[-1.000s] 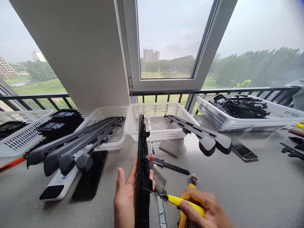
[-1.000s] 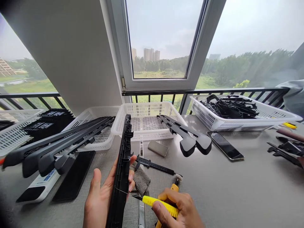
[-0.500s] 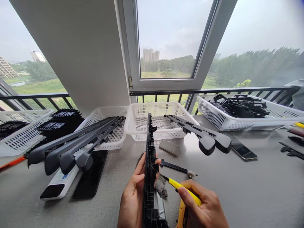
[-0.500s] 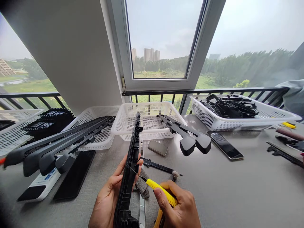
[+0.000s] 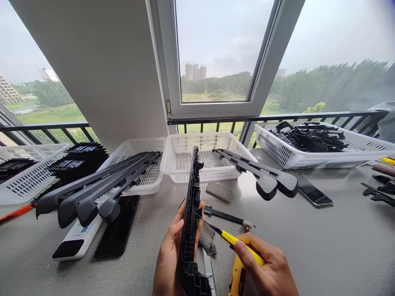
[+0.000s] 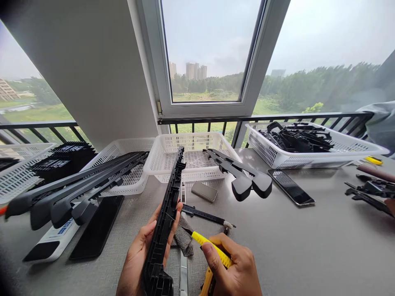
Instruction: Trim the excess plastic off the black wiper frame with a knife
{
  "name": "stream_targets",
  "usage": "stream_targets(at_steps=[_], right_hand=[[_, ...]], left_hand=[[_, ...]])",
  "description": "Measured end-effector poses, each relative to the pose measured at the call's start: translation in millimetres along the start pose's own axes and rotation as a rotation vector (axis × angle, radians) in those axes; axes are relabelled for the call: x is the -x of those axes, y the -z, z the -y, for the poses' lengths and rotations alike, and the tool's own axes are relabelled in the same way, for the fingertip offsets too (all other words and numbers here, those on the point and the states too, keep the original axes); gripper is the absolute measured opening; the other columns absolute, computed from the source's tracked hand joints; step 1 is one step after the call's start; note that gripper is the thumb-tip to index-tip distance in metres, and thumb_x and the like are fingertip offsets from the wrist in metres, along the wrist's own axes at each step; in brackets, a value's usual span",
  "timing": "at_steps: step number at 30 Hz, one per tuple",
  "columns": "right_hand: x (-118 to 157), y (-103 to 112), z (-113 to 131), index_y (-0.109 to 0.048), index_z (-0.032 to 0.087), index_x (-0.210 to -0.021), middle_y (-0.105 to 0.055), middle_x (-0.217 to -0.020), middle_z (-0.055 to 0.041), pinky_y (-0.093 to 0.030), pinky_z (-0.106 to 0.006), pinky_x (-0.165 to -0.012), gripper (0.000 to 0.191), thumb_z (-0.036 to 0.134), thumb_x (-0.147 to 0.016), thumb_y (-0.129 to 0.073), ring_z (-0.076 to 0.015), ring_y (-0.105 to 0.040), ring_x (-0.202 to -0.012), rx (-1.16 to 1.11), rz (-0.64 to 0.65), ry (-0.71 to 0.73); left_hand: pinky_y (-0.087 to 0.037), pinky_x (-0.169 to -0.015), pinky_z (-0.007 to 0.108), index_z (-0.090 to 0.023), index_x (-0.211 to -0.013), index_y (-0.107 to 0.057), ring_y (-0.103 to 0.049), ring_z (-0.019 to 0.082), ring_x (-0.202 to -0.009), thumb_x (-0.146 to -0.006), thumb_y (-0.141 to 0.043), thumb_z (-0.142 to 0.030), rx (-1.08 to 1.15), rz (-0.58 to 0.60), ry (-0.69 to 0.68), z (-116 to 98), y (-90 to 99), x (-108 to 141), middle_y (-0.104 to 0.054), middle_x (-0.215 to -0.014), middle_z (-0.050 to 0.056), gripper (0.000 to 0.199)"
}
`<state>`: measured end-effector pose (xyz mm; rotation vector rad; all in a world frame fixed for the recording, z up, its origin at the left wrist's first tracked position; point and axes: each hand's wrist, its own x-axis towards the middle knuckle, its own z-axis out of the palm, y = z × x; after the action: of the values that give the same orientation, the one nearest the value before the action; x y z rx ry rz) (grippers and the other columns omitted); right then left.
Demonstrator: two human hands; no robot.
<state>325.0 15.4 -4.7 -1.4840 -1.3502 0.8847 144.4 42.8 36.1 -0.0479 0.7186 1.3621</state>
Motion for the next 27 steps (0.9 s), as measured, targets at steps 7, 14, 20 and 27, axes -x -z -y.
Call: stream_targets(at_steps=[7,14,20,27], right_hand=[[-1.8,2.1,1.5,-0.077,0.021,-0.072,-0.062,-0.063,0.0006,-0.040,-0.026,-0.054,0.061,0.077,-0.091,-0.064,-0.0158,-0.053,-0.057,-0.007,-0.074,-0.033],[-0.9,3.0,4.1,-0.078,0.021,-0.073,-0.057,-0.061,0.0015,-0.039,-0.026,-0.054,0.061,0.078,-0.092,-0.063,-0.0151,-0.049,-0.056,0.004,-0.030,-0.047],[-0.5,-0.2,5.6,-0.078,0.021,-0.072,-0.057,-0.059,0.0014,-0.042,-0.026,-0.057,0.060,0.076,-0.093,-0.064,-0.0152,-0.051,-0.056,0.021,0.031,0.010],[-0.9,-4.6,9.3,-0.077,0.020,-0.070,-0.056,-0.059,0.0005,-0.039,-0.025,-0.050,0.063,0.078,-0.093,-0.063,-0.0152,-0.049,-0.054,0.017,0.007,-0.013]], left_hand=[[-0.064,-0.101,0.028,-0.011,-0.163,-0.049,-0.077,0.026,-0.126,-0.105,-0.047,-0.012,-0.027,-0.011,-0.030,-0.4,-0.5,-1.6,-0.077,-0.139,0.023,0.058],[-0.064,-0.104,0.032,-0.016,-0.163,-0.052,-0.076,0.027,-0.127,-0.106,-0.048,-0.013,-0.068,-0.014,-0.049,3.1,-0.2,-1.9,-0.077,-0.140,0.020,0.057],[-0.058,-0.115,0.037,-0.025,-0.163,-0.052,-0.073,0.025,-0.133,-0.108,-0.048,-0.013,-0.072,0.006,-0.111,8.3,0.6,-3.8,-0.077,-0.143,0.014,0.057],[-0.058,-0.113,0.033,-0.026,-0.159,-0.057,-0.073,0.022,-0.133,-0.108,-0.056,-0.018,-0.115,0.062,-0.135,13.1,1.2,-4.3,-0.078,-0.140,0.013,0.052]])
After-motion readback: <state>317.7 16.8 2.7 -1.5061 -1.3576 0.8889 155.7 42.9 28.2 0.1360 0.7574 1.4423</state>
